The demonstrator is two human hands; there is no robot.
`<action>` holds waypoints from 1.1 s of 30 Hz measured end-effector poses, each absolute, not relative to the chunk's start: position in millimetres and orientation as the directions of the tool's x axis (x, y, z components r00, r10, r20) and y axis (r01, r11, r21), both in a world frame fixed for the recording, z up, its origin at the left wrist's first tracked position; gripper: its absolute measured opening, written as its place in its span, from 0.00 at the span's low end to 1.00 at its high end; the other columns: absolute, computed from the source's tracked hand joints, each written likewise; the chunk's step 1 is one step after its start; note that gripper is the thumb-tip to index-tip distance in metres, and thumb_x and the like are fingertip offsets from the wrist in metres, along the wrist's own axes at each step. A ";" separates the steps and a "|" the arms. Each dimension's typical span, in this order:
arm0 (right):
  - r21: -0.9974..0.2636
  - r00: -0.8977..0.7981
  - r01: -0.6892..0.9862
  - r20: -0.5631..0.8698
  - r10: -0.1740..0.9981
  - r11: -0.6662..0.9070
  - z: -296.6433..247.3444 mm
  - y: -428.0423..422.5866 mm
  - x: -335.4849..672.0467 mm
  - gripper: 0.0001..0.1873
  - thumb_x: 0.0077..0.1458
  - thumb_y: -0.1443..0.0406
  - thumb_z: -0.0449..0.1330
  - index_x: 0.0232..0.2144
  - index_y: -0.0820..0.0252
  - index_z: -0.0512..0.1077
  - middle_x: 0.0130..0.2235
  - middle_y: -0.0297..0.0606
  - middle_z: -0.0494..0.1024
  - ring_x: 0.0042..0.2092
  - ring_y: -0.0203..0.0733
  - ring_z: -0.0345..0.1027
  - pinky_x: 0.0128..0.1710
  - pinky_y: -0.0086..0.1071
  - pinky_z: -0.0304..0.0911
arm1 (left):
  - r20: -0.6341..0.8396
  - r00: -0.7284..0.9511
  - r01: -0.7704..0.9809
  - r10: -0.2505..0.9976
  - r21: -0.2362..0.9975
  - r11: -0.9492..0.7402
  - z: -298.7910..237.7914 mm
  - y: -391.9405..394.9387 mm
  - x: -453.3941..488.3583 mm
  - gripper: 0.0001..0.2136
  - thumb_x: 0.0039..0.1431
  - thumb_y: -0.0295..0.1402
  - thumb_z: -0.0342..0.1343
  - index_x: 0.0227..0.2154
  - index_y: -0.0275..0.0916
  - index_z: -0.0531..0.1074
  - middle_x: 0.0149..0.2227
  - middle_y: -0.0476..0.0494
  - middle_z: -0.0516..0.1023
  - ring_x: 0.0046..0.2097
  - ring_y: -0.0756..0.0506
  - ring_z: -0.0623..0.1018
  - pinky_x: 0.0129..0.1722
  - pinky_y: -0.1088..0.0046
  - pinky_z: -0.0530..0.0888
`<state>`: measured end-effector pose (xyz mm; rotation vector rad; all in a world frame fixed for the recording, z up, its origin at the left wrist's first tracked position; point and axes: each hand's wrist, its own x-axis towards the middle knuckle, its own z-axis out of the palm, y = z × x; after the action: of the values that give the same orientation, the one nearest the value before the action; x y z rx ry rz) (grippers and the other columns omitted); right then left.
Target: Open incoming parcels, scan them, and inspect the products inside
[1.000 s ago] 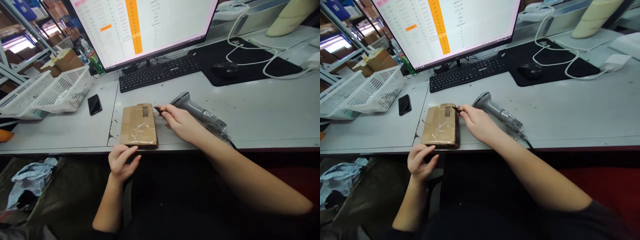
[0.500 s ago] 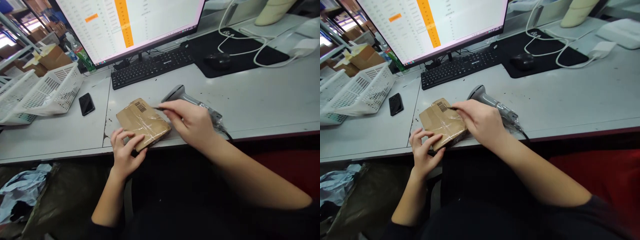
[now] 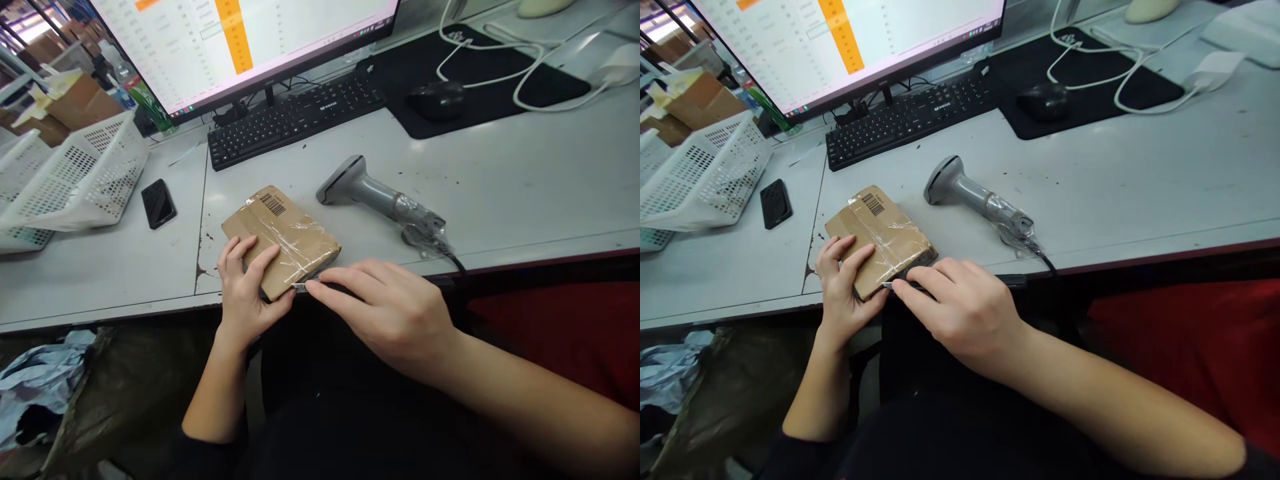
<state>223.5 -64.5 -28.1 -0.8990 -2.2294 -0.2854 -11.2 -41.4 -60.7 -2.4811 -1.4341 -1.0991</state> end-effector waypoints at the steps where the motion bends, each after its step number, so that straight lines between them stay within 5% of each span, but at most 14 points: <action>1: -0.052 -0.514 0.674 0.683 0.519 0.737 -27.5 -65.2 223.0 0.11 0.63 0.72 0.60 0.45 0.61 0.79 0.40 0.38 0.83 0.37 0.42 0.71 0.34 0.35 0.62 | 0.616 0.302 0.779 0.727 0.279 -0.561 -61.0 -41.4 -10.7 0.28 0.53 0.43 0.63 0.57 0.44 0.68 0.60 0.35 0.63 0.65 0.29 0.59 0.66 0.44 0.57; 26: -0.056 -0.388 0.758 0.762 0.518 0.650 -37.6 -54.2 235.8 0.12 0.58 0.75 0.63 0.43 0.58 0.79 0.38 0.36 0.84 0.36 0.38 0.71 0.33 0.33 0.60 | 0.637 0.321 0.732 0.701 0.302 -0.610 -62.3 -37.1 -8.8 0.25 0.57 0.41 0.64 0.55 0.41 0.69 0.61 0.33 0.70 0.68 0.30 0.61 0.65 0.43 0.61; 33: -0.120 -0.393 0.664 0.783 0.482 0.738 -50.7 -63.1 222.4 0.10 0.61 0.72 0.60 0.42 0.57 0.79 0.38 0.36 0.84 0.38 0.40 0.72 0.35 0.34 0.61 | 0.651 0.296 0.741 0.699 0.305 -0.598 -65.0 -37.2 -5.8 0.25 0.55 0.39 0.63 0.55 0.41 0.68 0.61 0.34 0.70 0.68 0.31 0.61 0.65 0.43 0.60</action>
<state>222.4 -63.1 -50.7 -0.8646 -2.0672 -0.2658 -5.8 -37.2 -65.0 -2.4853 -1.3824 -1.2029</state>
